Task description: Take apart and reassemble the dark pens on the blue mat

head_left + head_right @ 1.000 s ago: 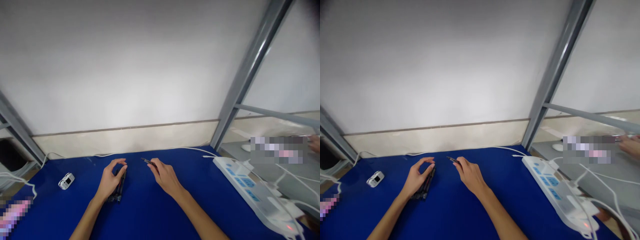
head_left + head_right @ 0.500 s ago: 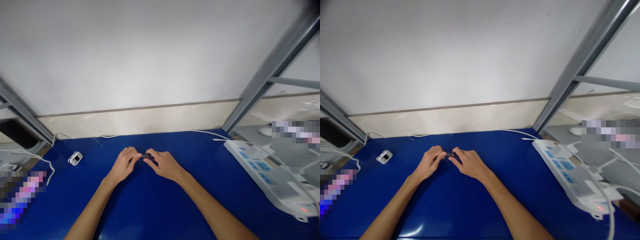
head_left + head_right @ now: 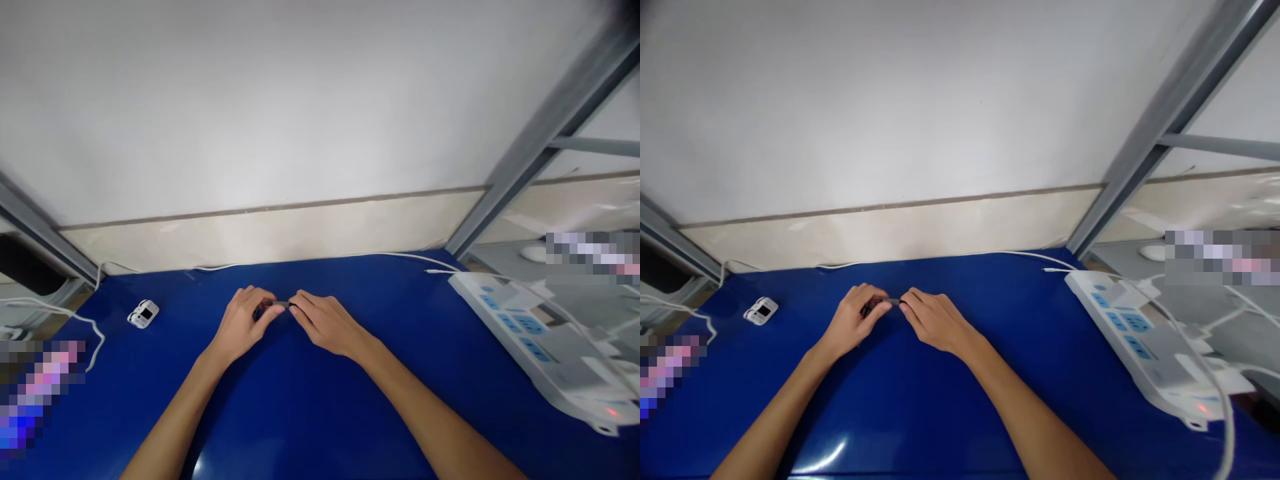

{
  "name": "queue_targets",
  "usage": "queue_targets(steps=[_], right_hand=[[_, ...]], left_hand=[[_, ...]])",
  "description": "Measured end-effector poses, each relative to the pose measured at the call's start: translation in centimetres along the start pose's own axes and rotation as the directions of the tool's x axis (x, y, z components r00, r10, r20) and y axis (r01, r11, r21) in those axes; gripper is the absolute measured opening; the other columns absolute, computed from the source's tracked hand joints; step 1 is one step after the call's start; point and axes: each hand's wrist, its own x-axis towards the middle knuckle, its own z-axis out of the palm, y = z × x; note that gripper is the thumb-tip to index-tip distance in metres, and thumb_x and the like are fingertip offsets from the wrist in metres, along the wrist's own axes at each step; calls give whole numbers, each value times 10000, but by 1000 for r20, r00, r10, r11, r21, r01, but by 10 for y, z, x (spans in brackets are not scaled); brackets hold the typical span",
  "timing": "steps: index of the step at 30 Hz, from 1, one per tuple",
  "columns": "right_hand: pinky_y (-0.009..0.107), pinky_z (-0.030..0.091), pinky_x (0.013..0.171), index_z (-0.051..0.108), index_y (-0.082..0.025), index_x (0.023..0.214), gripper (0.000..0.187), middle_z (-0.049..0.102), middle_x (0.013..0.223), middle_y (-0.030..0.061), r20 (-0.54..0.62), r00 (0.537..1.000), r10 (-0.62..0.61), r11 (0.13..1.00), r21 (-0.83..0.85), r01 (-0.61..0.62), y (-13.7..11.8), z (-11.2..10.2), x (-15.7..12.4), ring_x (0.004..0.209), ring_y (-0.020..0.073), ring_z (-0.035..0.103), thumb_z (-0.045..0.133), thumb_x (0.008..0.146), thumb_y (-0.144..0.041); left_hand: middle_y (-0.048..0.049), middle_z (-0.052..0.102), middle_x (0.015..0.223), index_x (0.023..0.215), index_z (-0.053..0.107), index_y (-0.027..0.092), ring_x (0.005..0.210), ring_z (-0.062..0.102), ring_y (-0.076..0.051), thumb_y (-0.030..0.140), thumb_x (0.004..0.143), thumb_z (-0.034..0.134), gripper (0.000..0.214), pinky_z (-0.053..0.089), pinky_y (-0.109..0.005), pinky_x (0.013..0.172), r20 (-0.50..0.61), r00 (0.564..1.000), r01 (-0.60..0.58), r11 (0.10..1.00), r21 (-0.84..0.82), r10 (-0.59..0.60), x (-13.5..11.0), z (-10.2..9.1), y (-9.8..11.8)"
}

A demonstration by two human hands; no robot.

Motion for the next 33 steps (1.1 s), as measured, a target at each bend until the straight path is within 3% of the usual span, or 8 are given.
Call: queue_targets(steps=[3,7,14,19,27,33], right_hand=[[308,438,694,581,-210,1136,263,646,1050,71,-7,1000,-16,1000,-22,16,1,0,1,815,191,640,328,1129,-282],[330,471,772,572,-202,1115,221,632,1060,88,-54,998,-35,999,0,35,3,5,3,859,202,641,357,1118,-254],[307,450,639,524,-201,1087,112,674,875,44,-35,998,53,996,70,-51,13,7,2,731,211,660,437,1098,-271],[369,502,861,581,-232,1221,201,698,1087,104,-148,989,15,999,43,-9,19,-5,3,979,246,681,428,1098,-277],[354,470,806,601,-225,1149,230,692,982,85,-168,985,38,999,-25,-43,26,-8,3,860,228,648,377,1104,-253],[371,482,834,566,-222,1131,185,700,1013,85,-170,984,44,999,-5,-45,25,-9,2,886,233,667,385,1102,-244]], left_hand=[[-38,732,1029,1200,660,264,921,641,-212,407,991,641,254,437,-376,855,3,998,-62,998,-16,62,1,0,1],[-21,716,875,1013,688,245,798,600,-196,354,1052,525,199,412,-369,809,6,998,-61,997,49,61,2,0,1],[11,571,623,686,555,218,688,543,-184,364,1085,406,450,396,-355,794,-78,995,68,995,76,-62,3,-7,-2],[6,594,662,711,582,223,704,550,-187,380,1088,391,451,399,-357,788,-108,989,106,994,34,-102,4,-10,-5],[-4,604,702,726,580,223,713,555,-188,369,1091,380,441,411,-361,795,-164,980,120,993,9,-116,4,-11,-11],[-6,596,705,729,579,222,724,553,-189,371,1091,382,438,409,-360,807,-149,981,124,992,13,-121,3,-11,-10]])
